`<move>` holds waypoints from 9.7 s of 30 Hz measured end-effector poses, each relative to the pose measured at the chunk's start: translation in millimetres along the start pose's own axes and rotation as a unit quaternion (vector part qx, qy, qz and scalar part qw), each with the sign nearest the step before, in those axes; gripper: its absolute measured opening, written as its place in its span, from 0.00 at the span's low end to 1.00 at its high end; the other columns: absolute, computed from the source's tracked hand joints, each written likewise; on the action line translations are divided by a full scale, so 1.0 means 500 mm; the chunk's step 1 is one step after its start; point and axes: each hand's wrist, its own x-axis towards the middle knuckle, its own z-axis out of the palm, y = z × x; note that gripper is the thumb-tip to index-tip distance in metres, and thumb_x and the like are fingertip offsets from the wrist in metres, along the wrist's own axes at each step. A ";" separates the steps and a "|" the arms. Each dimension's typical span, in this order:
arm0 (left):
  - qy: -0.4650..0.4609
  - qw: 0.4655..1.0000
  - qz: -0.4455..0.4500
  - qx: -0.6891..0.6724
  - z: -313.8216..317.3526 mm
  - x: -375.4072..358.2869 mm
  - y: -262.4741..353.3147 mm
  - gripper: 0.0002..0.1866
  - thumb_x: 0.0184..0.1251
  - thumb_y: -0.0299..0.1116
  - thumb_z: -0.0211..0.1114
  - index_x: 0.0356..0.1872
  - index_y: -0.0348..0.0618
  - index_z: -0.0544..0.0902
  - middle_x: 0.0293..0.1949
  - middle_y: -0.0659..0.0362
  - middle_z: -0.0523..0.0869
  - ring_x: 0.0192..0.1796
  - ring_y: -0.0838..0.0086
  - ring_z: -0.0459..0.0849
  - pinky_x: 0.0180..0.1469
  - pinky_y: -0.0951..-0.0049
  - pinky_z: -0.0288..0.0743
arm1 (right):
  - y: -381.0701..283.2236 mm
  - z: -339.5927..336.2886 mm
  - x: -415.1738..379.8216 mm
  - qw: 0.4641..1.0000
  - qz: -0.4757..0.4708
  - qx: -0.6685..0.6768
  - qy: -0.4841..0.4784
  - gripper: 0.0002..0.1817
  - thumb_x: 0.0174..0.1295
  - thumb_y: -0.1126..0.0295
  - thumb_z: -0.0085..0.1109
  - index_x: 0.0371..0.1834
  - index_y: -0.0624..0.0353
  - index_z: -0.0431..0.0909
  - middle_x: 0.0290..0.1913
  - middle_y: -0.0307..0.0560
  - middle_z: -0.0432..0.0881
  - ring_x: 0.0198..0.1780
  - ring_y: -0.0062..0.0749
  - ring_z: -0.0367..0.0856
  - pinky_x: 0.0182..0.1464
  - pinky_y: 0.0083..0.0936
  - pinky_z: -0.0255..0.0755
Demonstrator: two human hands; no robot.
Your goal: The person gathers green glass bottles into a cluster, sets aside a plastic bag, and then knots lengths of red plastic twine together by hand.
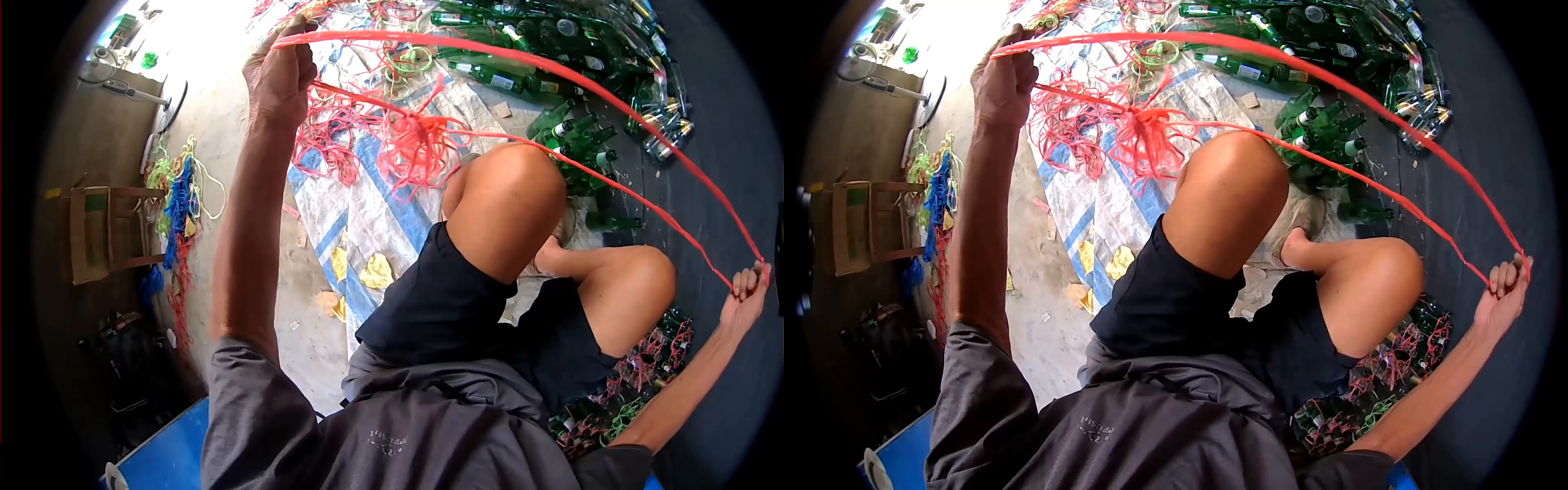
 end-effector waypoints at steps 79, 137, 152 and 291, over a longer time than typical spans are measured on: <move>-0.507 0.720 -0.025 0.473 -0.075 -0.416 0.179 0.31 0.49 0.23 0.81 0.60 0.45 0.88 0.55 0.51 0.90 0.59 0.54 0.88 0.61 0.57 0.83 | 0.286 0.723 -0.410 0.824 -0.279 -0.395 -0.295 0.08 0.65 0.77 0.73 0.45 0.59 0.84 0.38 0.47 0.76 0.35 0.44 0.82 0.37 0.39 0.77; -0.161 0.939 0.170 0.253 -0.003 -0.435 -0.131 0.11 0.68 0.12 0.67 0.49 0.34 0.84 0.48 0.49 0.88 0.50 0.63 0.90 0.54 0.68 0.85 | 0.384 0.903 -0.298 0.648 -0.191 -0.399 -0.620 0.10 0.58 0.76 0.62 0.42 0.59 0.86 0.40 0.61 0.88 0.47 0.58 0.89 0.52 0.47 0.82; -0.202 0.935 0.101 0.275 -0.073 -0.477 -0.164 0.14 0.72 0.10 0.64 0.54 0.34 0.81 0.56 0.51 0.85 0.60 0.68 0.86 0.62 0.66 0.84 | 0.371 0.985 -0.179 0.849 -0.040 -0.307 -0.429 0.16 0.70 0.68 0.53 0.29 0.68 0.84 0.24 0.52 0.85 0.19 0.33 0.81 0.23 0.34 0.74; 0.025 0.961 -0.259 -0.090 -0.097 -0.425 -0.126 0.07 0.81 0.30 0.65 0.52 0.42 0.86 0.38 0.60 0.91 0.35 0.80 0.88 0.34 0.78 0.82 | 0.476 0.936 -0.275 0.748 -0.164 -0.409 -0.496 0.19 0.64 0.74 0.60 0.58 0.61 0.86 0.48 0.62 0.88 0.48 0.52 0.89 0.51 0.42 0.81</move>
